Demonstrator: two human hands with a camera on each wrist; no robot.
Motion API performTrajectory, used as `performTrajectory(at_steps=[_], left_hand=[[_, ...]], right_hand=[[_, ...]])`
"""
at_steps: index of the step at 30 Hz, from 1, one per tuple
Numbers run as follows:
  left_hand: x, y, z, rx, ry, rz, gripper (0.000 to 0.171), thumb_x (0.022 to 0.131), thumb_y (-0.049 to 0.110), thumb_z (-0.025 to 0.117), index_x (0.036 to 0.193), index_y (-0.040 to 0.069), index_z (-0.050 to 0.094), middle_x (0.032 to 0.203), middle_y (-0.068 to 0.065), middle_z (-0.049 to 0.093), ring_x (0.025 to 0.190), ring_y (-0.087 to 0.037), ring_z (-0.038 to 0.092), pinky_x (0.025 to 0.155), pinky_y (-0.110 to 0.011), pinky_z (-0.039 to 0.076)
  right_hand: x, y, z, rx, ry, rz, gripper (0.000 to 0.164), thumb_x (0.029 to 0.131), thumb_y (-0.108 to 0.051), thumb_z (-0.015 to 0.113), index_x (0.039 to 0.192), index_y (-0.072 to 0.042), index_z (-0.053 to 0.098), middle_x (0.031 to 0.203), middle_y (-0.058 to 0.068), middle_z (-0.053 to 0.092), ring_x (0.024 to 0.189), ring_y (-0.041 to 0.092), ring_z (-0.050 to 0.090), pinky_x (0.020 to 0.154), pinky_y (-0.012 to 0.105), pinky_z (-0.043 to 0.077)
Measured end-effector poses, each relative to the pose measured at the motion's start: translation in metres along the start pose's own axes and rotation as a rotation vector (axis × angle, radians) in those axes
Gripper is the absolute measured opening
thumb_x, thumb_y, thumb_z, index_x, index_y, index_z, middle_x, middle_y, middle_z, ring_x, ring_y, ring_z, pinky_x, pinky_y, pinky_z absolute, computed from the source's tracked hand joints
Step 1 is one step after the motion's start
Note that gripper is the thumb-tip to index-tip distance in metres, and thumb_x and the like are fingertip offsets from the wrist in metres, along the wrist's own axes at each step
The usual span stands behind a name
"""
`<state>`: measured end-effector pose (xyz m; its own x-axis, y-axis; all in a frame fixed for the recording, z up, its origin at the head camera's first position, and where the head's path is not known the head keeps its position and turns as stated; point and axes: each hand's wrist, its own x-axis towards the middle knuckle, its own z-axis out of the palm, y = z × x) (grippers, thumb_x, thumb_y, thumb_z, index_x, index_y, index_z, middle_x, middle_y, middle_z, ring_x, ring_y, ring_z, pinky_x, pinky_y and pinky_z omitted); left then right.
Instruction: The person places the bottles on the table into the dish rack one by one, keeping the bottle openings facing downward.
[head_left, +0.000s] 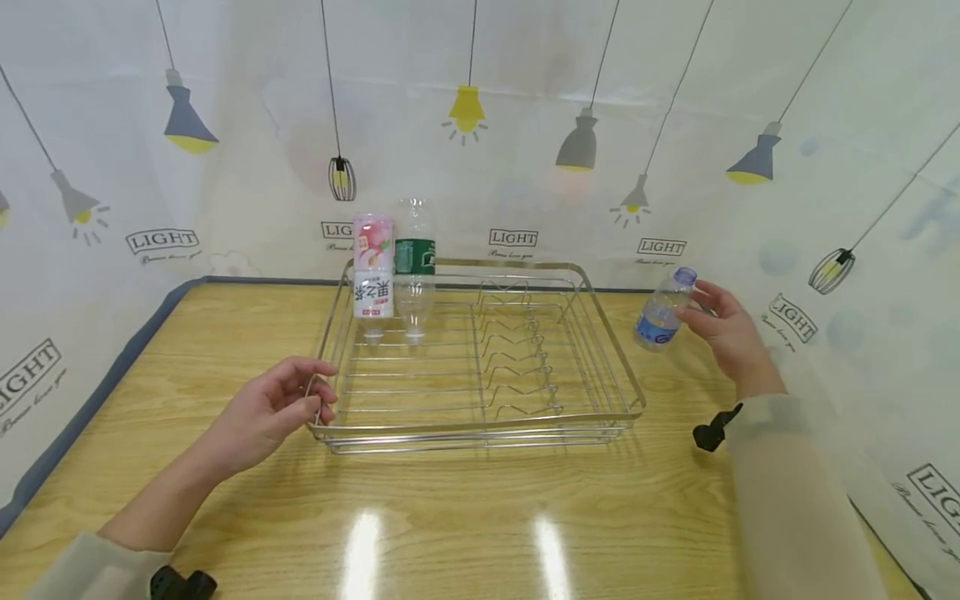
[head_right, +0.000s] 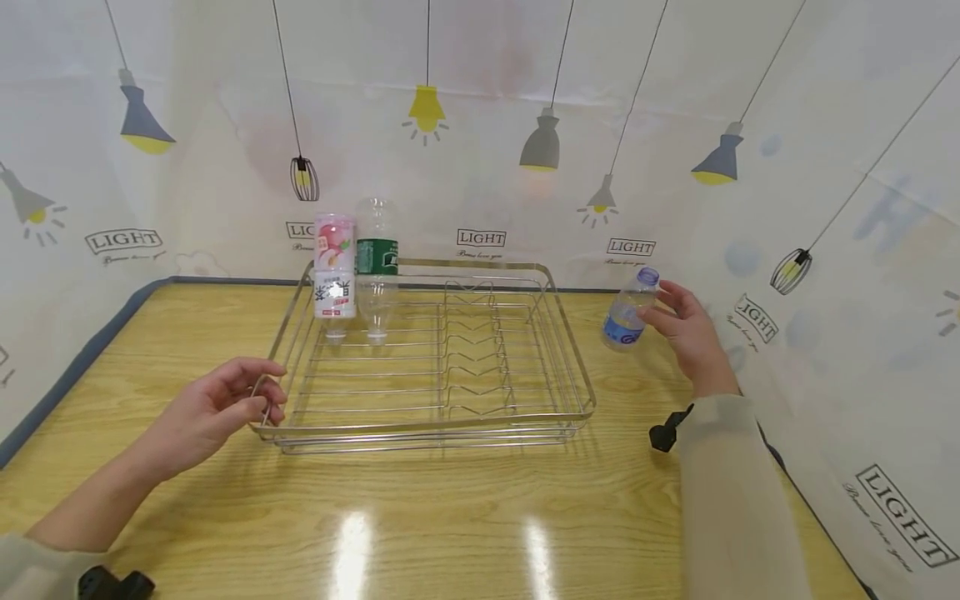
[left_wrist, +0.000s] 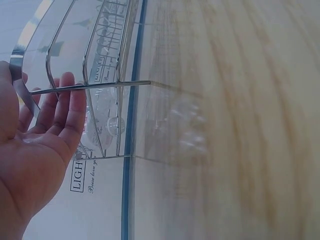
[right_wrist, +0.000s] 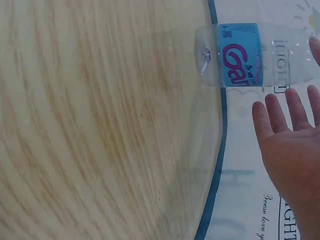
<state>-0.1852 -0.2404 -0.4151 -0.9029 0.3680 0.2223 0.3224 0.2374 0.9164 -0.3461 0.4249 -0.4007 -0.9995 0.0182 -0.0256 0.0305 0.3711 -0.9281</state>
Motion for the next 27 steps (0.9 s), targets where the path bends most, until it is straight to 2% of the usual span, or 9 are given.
performTrajectory(at_steps=[3, 8, 12, 15, 19, 24, 27], left_hand=[[0.001, -0.001, 0.0, -0.003, 0.0, 0.002, 0.032, 0.111, 0.0, 0.057, 0.143, 0.002, 0.056, 0.113, -0.014, 0.071, 0.094, -0.015, 0.076, 0.079, -0.029, 0.065], [0.002, -0.001, 0.0, -0.005, -0.004, 0.003, 0.031, 0.111, 0.001, 0.057, 0.142, 0.003, 0.056, 0.113, -0.016, 0.071, 0.094, -0.016, 0.076, 0.079, -0.029, 0.065], [0.002, -0.001, 0.001, -0.004, -0.003, 0.007, 0.031, 0.111, 0.001, 0.057, 0.142, 0.004, 0.056, 0.113, -0.015, 0.071, 0.094, -0.015, 0.076, 0.078, -0.029, 0.065], [0.002, -0.001, 0.001, 0.003, 0.001, 0.007, 0.032, 0.112, 0.001, 0.057, 0.143, 0.002, 0.056, 0.113, -0.016, 0.071, 0.094, -0.015, 0.076, 0.078, -0.029, 0.065], [0.002, 0.001, 0.0, 0.028, 0.006, -0.01, 0.034, 0.112, 0.002, 0.057, 0.145, -0.002, 0.054, 0.115, -0.018, 0.069, 0.094, -0.015, 0.076, 0.078, -0.031, 0.065], [-0.001, 0.002, -0.001, 0.074, 0.021, -0.041, 0.034, 0.112, 0.007, 0.059, 0.147, 0.003, 0.057, 0.119, -0.019, 0.066, 0.095, -0.015, 0.076, 0.081, -0.03, 0.065], [-0.003, 0.002, -0.001, 0.112, 0.049, -0.046, 0.036, 0.113, 0.01, 0.06, 0.149, 0.004, 0.058, 0.122, -0.021, 0.066, 0.096, -0.012, 0.076, 0.081, -0.029, 0.065]], right_hand=[[0.003, 0.0, 0.005, 0.027, -0.002, 0.004, 0.092, 0.111, -0.032, 0.067, 0.178, -0.019, 0.005, 0.186, 0.016, 0.006, 0.171, 0.037, 0.017, 0.139, 0.044, 0.026], [-0.003, -0.01, 0.015, 0.02, 0.003, 0.032, 0.096, 0.111, -0.031, 0.066, 0.177, -0.012, -0.001, 0.185, 0.02, 0.007, 0.169, 0.04, 0.019, 0.138, 0.051, 0.026], [-0.002, -0.01, 0.02, 0.023, 0.021, 0.033, 0.09, 0.112, -0.03, 0.065, 0.177, -0.009, 0.005, 0.183, 0.022, 0.011, 0.165, 0.037, 0.025, 0.137, 0.052, 0.028], [0.0, -0.009, 0.021, 0.02, 0.034, 0.027, 0.086, 0.112, -0.031, 0.064, 0.176, -0.007, 0.012, 0.182, 0.023, 0.014, 0.16, 0.033, 0.03, 0.136, 0.052, 0.03], [0.002, -0.006, 0.022, 0.012, 0.052, 0.021, 0.084, 0.112, -0.03, 0.063, 0.176, -0.006, 0.014, 0.18, 0.024, 0.019, 0.153, 0.029, 0.036, 0.136, 0.053, 0.031], [0.007, -0.003, 0.02, -0.007, 0.068, -0.02, 0.084, 0.112, -0.032, 0.063, 0.176, -0.008, 0.014, 0.178, 0.02, 0.025, 0.155, 0.026, 0.038, 0.134, 0.048, 0.036], [0.008, -0.006, 0.018, -0.034, 0.078, -0.071, 0.083, 0.112, -0.035, 0.065, 0.176, -0.011, 0.018, 0.174, 0.015, 0.035, 0.152, 0.021, 0.043, 0.129, 0.037, 0.044]])
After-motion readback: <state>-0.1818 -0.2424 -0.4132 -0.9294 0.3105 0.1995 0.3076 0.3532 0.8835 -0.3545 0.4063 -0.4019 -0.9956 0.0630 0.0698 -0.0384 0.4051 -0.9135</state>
